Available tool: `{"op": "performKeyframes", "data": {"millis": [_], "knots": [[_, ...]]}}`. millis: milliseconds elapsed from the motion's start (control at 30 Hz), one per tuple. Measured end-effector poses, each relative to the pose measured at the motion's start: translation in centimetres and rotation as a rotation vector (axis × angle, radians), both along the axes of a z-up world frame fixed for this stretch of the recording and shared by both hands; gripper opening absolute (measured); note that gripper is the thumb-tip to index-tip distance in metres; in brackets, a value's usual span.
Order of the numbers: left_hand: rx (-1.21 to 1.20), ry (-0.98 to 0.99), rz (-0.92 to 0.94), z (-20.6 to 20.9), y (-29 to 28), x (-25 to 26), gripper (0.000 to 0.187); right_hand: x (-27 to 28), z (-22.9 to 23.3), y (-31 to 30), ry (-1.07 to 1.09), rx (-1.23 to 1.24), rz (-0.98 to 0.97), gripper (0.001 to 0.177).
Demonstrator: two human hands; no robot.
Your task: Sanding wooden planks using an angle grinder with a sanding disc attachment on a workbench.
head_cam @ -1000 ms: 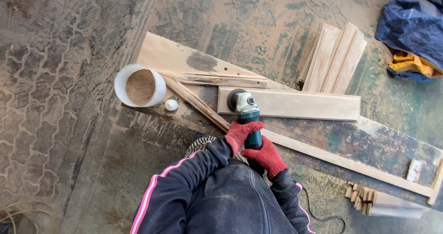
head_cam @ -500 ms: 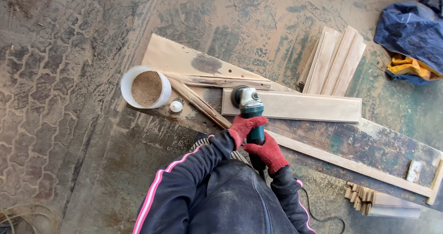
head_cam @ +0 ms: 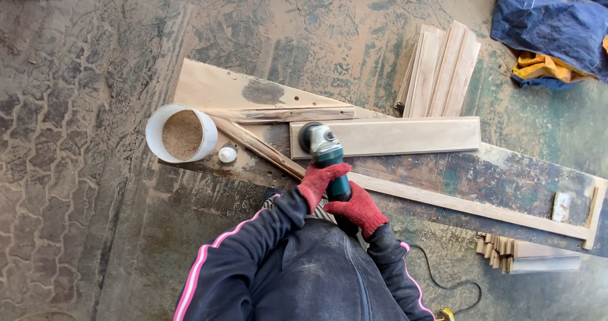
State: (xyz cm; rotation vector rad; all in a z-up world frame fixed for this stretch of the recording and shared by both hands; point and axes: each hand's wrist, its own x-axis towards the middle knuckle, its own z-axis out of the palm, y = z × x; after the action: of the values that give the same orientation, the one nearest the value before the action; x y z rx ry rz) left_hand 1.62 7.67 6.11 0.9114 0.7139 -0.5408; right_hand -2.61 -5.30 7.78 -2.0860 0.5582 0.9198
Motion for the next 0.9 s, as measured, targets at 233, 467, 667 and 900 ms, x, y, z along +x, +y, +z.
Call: {"op": "performKeyframes", "data": {"millis": [233, 467, 667, 900], "knots": [[-0.005, 0.036, -0.058, -6.2, -3.0, -0.7, 0.072, -1.1, -1.2, -2.7, 0.014, -0.029, 0.028, 0.074], [-0.022, -0.044, -0.517, -0.6, -10.6, -0.4, 0.063, -5.9, -2.7, -8.5, -0.149, -0.003, -0.467, 0.066], [-0.033, -0.372, -1.260, 6.2, -15.2, -1.6, 0.089, -12.9, -2.2, -12.6, -0.383, -0.053, -0.947, 0.063], [1.003, -0.694, -1.109, -9.3, -23.4, 13.0, 0.082, -23.2, -0.2, -11.8, -0.598, 0.171, -1.654, 0.053]]}}
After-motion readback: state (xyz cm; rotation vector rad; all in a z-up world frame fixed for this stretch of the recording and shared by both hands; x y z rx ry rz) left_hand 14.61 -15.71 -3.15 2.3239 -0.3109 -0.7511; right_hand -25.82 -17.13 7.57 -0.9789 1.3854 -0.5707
